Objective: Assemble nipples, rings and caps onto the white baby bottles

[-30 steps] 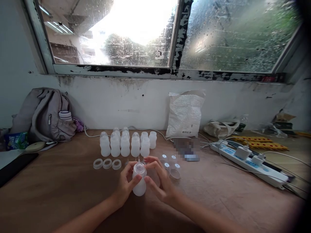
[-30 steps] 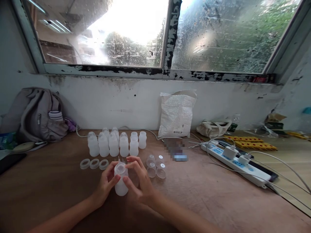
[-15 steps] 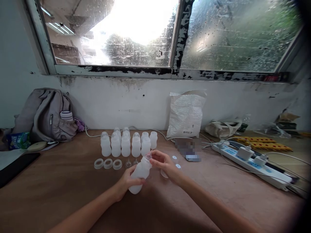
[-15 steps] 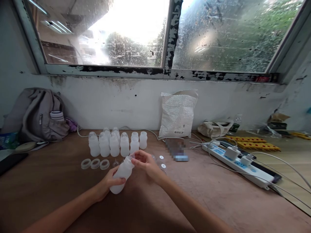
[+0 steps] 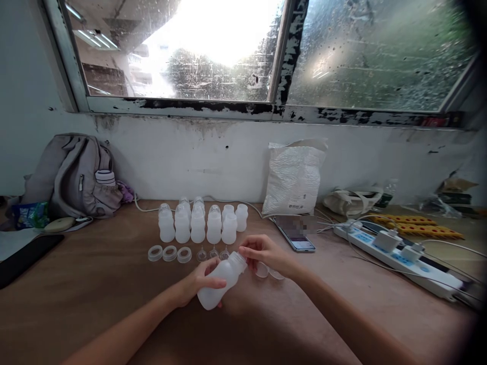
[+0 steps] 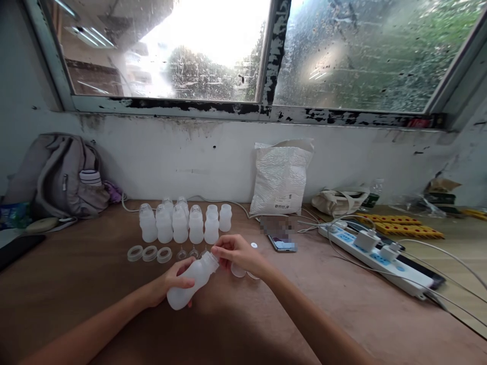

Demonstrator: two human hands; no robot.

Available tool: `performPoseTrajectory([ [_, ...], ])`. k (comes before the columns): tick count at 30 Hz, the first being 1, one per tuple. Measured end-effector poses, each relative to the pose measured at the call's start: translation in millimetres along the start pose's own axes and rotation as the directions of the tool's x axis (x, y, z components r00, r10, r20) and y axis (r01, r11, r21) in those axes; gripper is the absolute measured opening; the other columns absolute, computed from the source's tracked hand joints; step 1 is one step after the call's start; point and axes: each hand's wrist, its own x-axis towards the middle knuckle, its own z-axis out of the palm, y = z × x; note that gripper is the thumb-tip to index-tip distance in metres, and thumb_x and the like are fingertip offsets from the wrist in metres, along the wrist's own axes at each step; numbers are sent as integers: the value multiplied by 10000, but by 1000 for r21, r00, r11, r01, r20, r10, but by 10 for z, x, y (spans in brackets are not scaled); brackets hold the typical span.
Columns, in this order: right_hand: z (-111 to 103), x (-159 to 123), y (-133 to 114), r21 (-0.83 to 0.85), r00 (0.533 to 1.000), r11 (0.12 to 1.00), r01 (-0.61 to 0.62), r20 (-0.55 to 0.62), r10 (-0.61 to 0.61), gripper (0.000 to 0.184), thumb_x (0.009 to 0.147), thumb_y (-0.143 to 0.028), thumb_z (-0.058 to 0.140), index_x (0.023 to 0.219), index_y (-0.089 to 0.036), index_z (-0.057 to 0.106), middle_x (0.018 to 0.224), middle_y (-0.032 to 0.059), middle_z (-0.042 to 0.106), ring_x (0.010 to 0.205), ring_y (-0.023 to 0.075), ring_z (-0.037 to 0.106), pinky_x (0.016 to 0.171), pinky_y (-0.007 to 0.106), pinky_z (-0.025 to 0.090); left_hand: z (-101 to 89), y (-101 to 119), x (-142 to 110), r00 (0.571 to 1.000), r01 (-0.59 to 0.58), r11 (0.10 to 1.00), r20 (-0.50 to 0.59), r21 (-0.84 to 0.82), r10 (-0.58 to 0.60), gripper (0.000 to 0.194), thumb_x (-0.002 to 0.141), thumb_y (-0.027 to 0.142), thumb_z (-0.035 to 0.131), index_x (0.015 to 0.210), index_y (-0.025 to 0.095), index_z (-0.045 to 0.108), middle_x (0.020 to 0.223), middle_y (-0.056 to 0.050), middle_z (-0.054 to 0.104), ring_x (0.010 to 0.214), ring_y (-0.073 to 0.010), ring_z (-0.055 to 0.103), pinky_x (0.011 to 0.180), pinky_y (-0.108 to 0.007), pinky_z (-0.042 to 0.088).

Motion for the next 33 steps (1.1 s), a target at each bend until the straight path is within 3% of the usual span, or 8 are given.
performPoseTrajectory([
  [4,-23,8,-17,38,997,997,74,32,-75,306,672,-381,658,823,-132,564,711,15,588,585,106,545,550,249,452,-34,16,1,999,39,997,-18,-69,-41,344,712,367,556,955,125,525,662,-35,566,535,-134,560,476,-228,440],
  [9,-39,-10,-43,85,996,994,68,44,-72,355,644,-347,687,908,-136,577,861,46,604,751,145,578,651,279,461,-51,34,10,999,46,996,7,-82,-46,349,677,305,597,972,123,555,743,-41,545,593,-131,545,483,-232,468],
  [16,-78,-13,-21,67,993,997,42,105,-49,351,640,-324,693,917,-128,599,880,62,630,829,171,587,760,325,447,-50,36,12,998,67,995,20,-78,-66,386,673,294,593,1023,137,543,780,-46,545,600,-130,546,451,-211,466],
  [20,-69,-8,-18,22,996,999,37,81,-39,339,649,-361,680,887,-132,605,811,41,634,748,146,586,693,283,455,-46,41,7,997,78,995,11,-66,-77,413,664,306,600,1041,149,536,781,-45,554,599,-132,548,451,-215,465],
  [22,-50,-2,5,-46,998,999,16,56,-13,309,678,-408,643,809,-130,605,675,14,616,601,115,561,563,237,442,-43,46,2,996,89,995,10,-47,-89,396,656,305,608,1016,152,544,777,-43,560,600,-134,551,454,-216,462],
  [25,-27,11,65,-204,999,978,-42,-4,42,394,735,-506,533,601,-136,545,437,-34,490,360,68,416,355,193,296,-35,56,-7,995,101,995,16,-10,-101,360,649,294,618,973,152,552,770,-41,566,603,-139,558,457,-215,456],
  [27,-31,11,85,-280,998,958,-58,-35,50,472,767,-551,449,532,-144,494,384,-45,423,305,52,344,318,191,227,-30,62,-10,994,104,995,24,-1,-104,353,650,288,621,968,153,549,769,-39,566,602,-140,561,454,-214,454],
  [33,-114,-22,16,-228,990,974,13,136,19,370,722,-509,548,824,-153,536,577,-21,540,395,69,453,345,174,302,-30,62,-4,992,120,993,25,14,-120,353,651,297,629,964,158,546,771,-39,572,598,-141,562,452,-214,454],
])
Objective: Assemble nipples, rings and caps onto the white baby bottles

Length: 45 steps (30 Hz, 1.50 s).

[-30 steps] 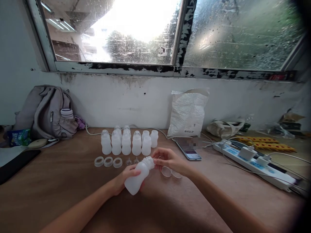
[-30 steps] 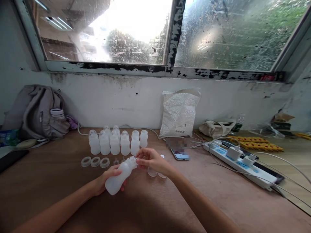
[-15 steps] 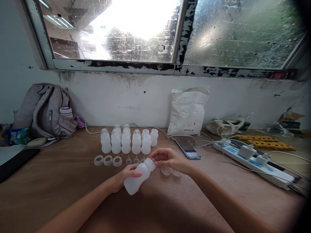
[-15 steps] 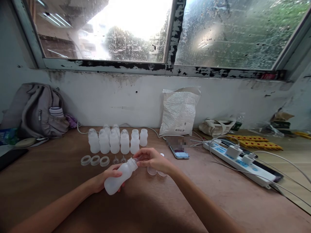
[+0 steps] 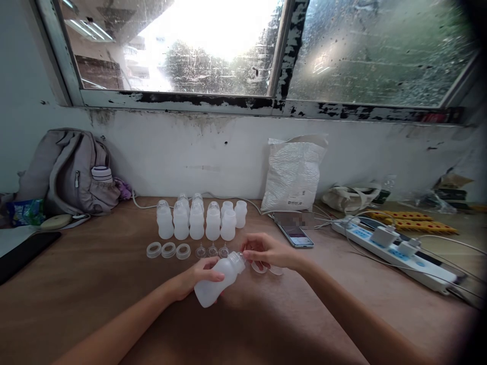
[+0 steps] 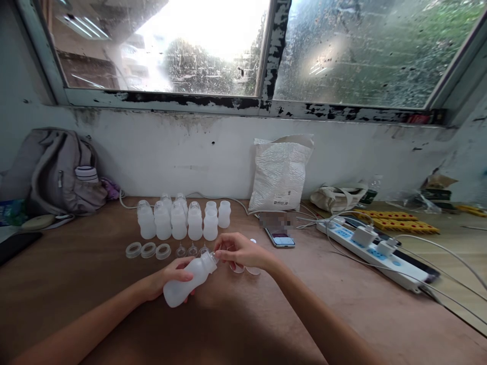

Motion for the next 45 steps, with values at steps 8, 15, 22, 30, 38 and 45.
performPoseTrajectory([
  [8,23,17,37,-104,998,994,-31,-49,26,397,784,-532,437,641,-163,478,444,-39,461,357,72,392,365,198,272,-10,8,-5,1000,10,1000,19,-7,-10,363,666,290,613,995,156,543,770,-40,565,602,-135,555,449,-209,462],
  [15,24,39,38,-127,998,992,0,-55,-7,431,792,-494,442,516,-177,352,444,-64,327,395,53,276,391,204,196,-4,-9,-2,1000,17,999,22,32,-18,345,679,297,608,981,145,540,751,-43,575,597,-138,562,453,-207,454],
  [22,107,48,43,225,980,971,83,-193,-39,328,752,-481,532,811,-159,550,704,5,557,571,103,499,486,213,364,49,0,-31,999,-46,996,1,-81,46,374,710,348,600,1022,155,528,786,-47,581,623,-133,562,539,-228,436],
  [30,391,3,-96,674,996,734,86,-42,-79,281,742,-349,590,934,-143,604,994,107,618,836,184,582,691,279,436,311,-23,-103,999,-43,971,18,-237,49,303,762,363,555,946,123,535,828,-71,567,682,-151,559,597,-250,411],
  [38,541,-26,-172,743,981,647,174,-187,-49,311,685,-361,645,932,-187,569,1015,98,624,948,226,560,674,287,441,542,9,-165,998,-70,956,-21,-286,67,478,707,549,547,876,101,528,775,-58,532,604,-115,514,533,-226,374],
  [45,764,-42,-233,747,942,632,206,-326,78,127,707,-252,623,696,-168,528,673,18,626,705,154,584,614,242,425,597,-15,-144,987,-45,995,-149,89,58,133,655,190,601,726,115,516,621,14,478,569,-88,439,505,-200,322],
])
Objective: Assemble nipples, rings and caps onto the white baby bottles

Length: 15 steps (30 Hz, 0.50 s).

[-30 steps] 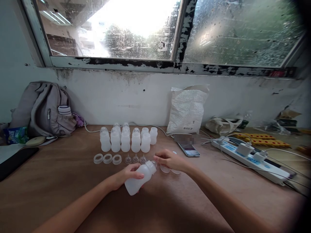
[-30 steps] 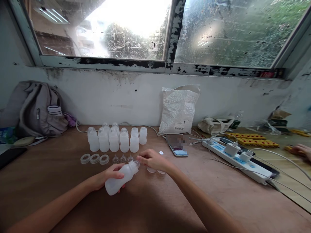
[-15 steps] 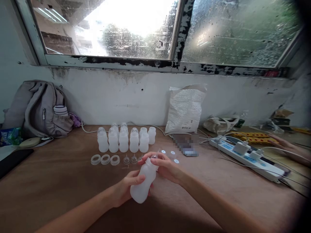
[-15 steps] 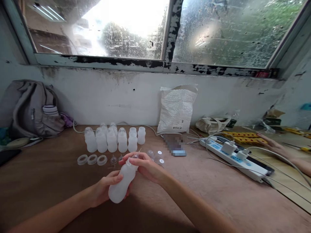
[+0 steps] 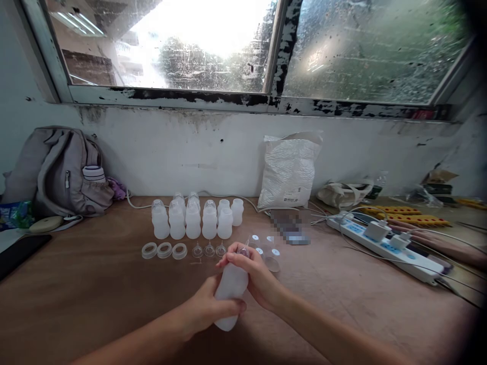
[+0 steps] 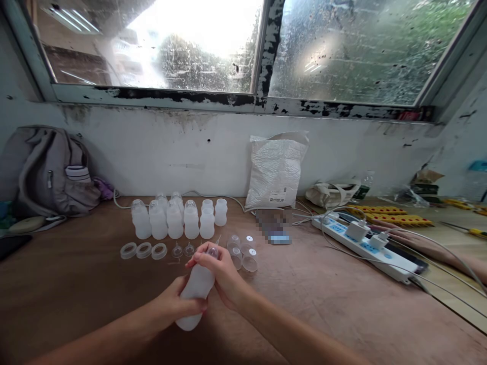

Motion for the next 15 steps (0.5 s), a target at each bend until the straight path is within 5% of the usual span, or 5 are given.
performPoseTrajectory([
  [4,57,6,76,-27,983,998,59,-171,-63,160,686,-267,639,687,-167,514,618,6,609,625,142,565,581,235,418,-42,-47,50,978,-130,930,-113,345,178,204,664,202,589,844,133,524,686,16,501,589,-98,440,503,-203,334],
  [9,125,-30,147,-102,941,987,124,-302,-150,176,694,-306,629,723,-176,514,674,11,610,641,141,551,571,229,410,-76,-98,51,906,-230,720,-126,655,404,384,685,194,564,1054,166,462,920,-44,578,782,-176,542,646,-260,427],
  [15,64,12,7,-338,965,927,163,-139,-221,231,722,-401,596,731,-182,525,728,11,601,674,141,530,573,224,389,-158,-96,109,808,-261,507,-102,821,580,339,727,214,528,1051,189,431,960,-56,573,843,-185,566,715,-289,450],
])
